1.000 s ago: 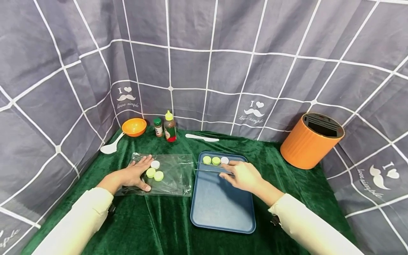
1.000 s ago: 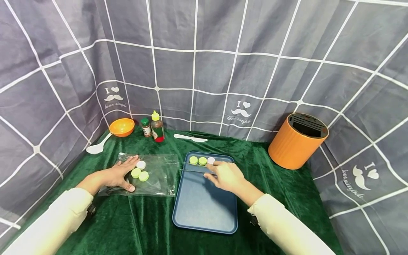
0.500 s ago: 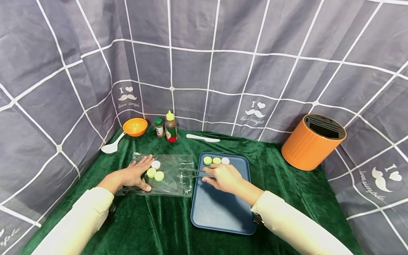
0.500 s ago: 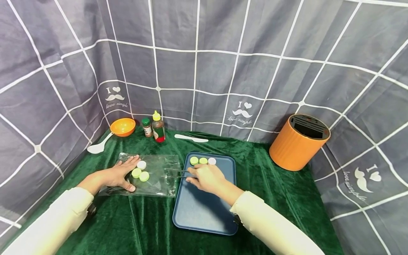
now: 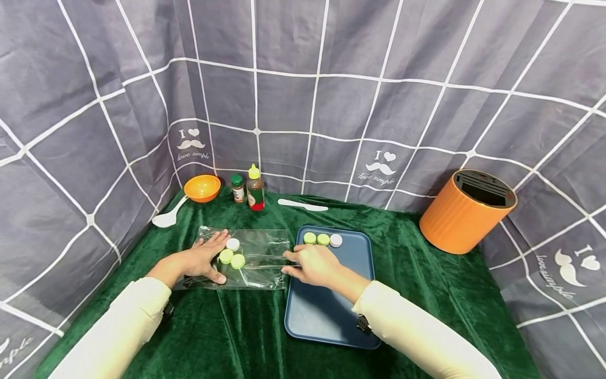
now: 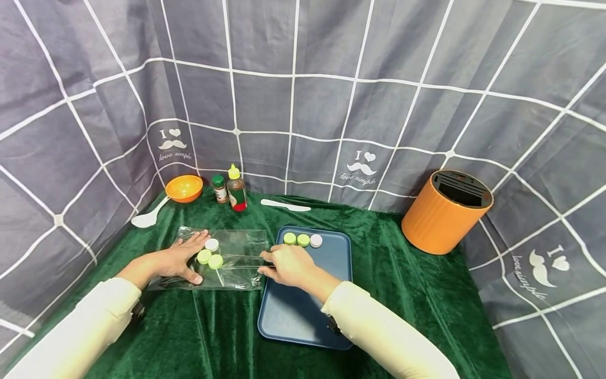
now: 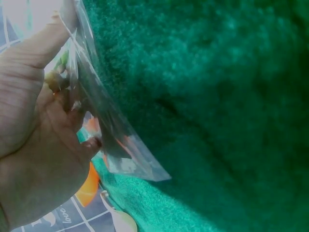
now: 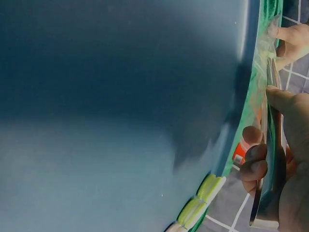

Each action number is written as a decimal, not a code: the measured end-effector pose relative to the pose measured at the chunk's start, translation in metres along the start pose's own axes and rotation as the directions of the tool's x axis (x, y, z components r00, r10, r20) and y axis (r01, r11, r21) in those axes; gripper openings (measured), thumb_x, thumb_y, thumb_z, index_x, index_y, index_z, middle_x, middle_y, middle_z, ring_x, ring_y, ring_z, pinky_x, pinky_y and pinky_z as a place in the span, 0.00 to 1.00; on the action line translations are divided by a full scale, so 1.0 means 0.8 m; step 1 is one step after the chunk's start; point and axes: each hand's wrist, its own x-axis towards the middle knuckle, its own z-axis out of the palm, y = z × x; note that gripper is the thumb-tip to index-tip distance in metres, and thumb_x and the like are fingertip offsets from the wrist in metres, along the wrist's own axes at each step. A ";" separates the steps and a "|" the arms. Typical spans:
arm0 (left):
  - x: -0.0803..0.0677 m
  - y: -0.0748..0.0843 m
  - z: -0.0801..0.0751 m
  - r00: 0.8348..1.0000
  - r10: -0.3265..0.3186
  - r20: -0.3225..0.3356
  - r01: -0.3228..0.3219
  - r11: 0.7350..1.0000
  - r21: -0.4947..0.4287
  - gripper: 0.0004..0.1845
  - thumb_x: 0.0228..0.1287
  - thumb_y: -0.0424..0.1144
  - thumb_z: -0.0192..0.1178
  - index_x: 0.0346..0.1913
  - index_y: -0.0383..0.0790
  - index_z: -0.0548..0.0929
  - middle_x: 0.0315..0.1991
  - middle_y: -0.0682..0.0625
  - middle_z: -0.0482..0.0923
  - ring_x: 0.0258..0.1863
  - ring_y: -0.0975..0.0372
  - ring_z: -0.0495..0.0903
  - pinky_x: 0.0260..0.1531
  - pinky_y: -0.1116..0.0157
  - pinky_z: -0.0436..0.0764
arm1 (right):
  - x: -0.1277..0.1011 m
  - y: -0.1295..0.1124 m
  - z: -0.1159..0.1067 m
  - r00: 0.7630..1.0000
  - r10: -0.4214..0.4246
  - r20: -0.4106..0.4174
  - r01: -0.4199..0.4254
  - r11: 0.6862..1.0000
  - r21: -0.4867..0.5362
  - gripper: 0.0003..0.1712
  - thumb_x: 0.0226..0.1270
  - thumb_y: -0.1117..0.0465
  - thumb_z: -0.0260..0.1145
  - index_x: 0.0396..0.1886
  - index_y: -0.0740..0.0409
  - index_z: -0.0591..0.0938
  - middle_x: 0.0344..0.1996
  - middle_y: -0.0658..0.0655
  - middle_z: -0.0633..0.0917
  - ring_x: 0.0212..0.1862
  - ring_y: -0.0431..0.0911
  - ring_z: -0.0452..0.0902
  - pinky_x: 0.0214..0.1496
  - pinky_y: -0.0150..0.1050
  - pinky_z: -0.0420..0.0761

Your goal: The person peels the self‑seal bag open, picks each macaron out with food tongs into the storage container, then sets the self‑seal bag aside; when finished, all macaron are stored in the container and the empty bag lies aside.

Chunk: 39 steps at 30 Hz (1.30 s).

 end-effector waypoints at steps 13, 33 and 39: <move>0.009 -0.019 0.002 1.000 -0.023 -0.010 0.023 1.000 0.014 0.84 0.43 0.78 0.80 0.92 0.42 0.42 0.93 0.42 0.29 0.92 0.41 0.28 0.84 0.29 0.31 | -0.007 0.023 0.001 0.999 0.037 -0.017 -0.037 0.999 0.014 0.24 0.81 0.41 0.70 0.66 0.47 0.91 0.49 0.50 0.94 0.34 0.42 0.88 0.20 0.36 0.76; 0.025 -0.042 0.007 1.000 -0.013 -0.004 0.012 1.000 -0.019 0.85 0.40 0.77 0.82 0.93 0.43 0.42 0.93 0.44 0.27 0.92 0.42 0.26 0.84 0.28 0.28 | 0.013 0.001 0.004 0.999 -0.041 -0.007 0.041 0.998 0.040 0.24 0.83 0.41 0.68 0.68 0.46 0.90 0.48 0.50 0.93 0.36 0.41 0.88 0.26 0.36 0.81; 0.024 -0.045 0.007 1.000 -0.011 -0.003 0.011 1.000 -0.014 0.85 0.41 0.77 0.81 0.93 0.44 0.42 0.93 0.45 0.27 0.92 0.42 0.26 0.84 0.29 0.28 | 0.021 -0.004 0.005 0.999 -0.048 0.004 0.048 0.999 0.022 0.24 0.84 0.40 0.67 0.68 0.46 0.90 0.49 0.49 0.93 0.39 0.42 0.90 0.28 0.38 0.85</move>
